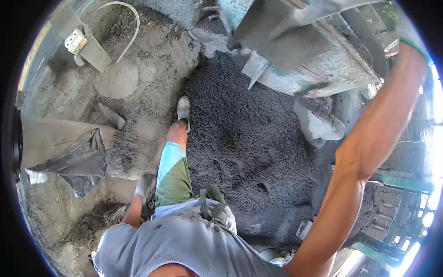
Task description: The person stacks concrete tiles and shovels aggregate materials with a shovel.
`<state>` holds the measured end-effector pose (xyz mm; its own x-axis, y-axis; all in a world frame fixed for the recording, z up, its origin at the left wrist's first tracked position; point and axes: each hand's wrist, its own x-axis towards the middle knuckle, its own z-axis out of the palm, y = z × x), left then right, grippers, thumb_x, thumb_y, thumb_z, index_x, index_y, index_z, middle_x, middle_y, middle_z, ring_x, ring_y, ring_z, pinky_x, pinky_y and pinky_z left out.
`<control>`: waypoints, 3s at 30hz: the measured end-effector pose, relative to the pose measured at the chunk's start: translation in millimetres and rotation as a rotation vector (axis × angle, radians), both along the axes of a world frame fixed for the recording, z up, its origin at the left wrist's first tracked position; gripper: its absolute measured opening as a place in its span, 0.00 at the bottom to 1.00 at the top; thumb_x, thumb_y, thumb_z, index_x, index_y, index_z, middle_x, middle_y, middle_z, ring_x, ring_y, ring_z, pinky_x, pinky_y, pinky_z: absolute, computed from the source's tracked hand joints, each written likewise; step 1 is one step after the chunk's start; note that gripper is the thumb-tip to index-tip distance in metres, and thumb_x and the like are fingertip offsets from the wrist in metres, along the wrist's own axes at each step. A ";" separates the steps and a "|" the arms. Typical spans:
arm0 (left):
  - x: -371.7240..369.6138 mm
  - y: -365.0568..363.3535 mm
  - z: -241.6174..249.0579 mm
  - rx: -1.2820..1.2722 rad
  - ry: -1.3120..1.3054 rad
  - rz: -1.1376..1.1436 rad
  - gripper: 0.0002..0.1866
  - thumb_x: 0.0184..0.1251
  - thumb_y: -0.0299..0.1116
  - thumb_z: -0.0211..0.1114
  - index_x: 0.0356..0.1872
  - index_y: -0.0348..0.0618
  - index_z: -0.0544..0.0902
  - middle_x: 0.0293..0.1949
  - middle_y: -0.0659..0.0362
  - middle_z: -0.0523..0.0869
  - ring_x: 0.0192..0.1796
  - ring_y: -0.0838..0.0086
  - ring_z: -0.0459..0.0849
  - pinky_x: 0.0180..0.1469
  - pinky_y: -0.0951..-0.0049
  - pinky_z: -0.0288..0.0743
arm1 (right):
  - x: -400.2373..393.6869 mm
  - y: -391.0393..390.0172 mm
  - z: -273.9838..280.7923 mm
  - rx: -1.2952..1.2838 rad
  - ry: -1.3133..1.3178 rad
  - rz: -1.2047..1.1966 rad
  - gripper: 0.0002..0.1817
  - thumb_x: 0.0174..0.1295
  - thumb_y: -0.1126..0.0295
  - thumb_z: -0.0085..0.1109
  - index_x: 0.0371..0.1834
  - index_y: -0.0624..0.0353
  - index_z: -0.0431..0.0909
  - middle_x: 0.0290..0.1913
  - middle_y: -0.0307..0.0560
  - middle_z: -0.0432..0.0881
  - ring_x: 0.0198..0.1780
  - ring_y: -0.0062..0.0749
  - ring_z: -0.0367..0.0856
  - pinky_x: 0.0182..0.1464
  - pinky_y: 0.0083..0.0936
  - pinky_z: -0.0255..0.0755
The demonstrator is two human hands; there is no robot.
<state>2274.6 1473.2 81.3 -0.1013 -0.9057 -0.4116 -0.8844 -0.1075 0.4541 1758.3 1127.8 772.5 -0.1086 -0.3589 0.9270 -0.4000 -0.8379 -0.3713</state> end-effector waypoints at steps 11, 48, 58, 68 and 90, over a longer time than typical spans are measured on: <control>-276.6 -404.5 226.4 -0.426 0.881 0.057 0.23 0.66 0.34 0.69 0.61 0.36 0.84 0.58 0.49 0.89 0.61 0.64 0.86 0.67 0.69 0.75 | -137.3 202.7 -244.4 0.529 -0.519 -0.537 0.22 0.51 0.74 0.76 0.50 0.71 0.84 0.39 0.50 0.85 0.32 0.38 0.85 0.34 0.34 0.83; -476.5 127.0 152.3 1.125 1.611 0.804 0.23 0.73 0.52 0.70 0.38 0.41 0.76 0.30 0.50 0.84 0.31 0.56 0.87 0.39 0.49 0.87 | -16.9 600.6 -394.9 0.712 -0.594 -0.311 0.25 0.61 0.62 0.76 0.57 0.61 0.82 0.56 0.54 0.86 0.60 0.41 0.82 0.68 0.42 0.71; -392.4 31.4 160.7 0.660 1.660 0.856 0.05 0.65 0.27 0.66 0.35 0.42 0.78 0.23 0.57 0.79 0.21 0.66 0.81 0.27 0.63 0.81 | 63.0 767.3 -281.0 0.687 -1.280 -0.301 0.38 0.67 0.48 0.69 0.68 0.72 0.74 0.51 0.56 0.85 0.47 0.40 0.86 0.52 0.38 0.83; -410.8 -4.8 267.8 0.527 1.870 0.516 0.07 0.69 0.30 0.67 0.39 0.40 0.79 0.30 0.57 0.82 0.25 0.72 0.82 0.29 0.70 0.82 | 118.0 850.7 -263.1 1.014 -1.141 -0.625 0.49 0.57 0.46 0.75 0.73 0.71 0.70 0.32 0.52 0.84 0.27 0.29 0.83 0.30 0.24 0.78; -543.1 -134.8 240.5 0.367 1.114 -0.011 0.08 0.61 0.30 0.69 0.32 0.37 0.79 0.23 0.51 0.84 0.22 0.63 0.85 0.25 0.58 0.82 | 78.2 651.5 -427.1 0.808 -1.927 -0.758 0.07 0.63 0.71 0.62 0.42 0.59 0.82 0.36 0.41 0.82 0.35 0.27 0.80 0.35 0.30 0.80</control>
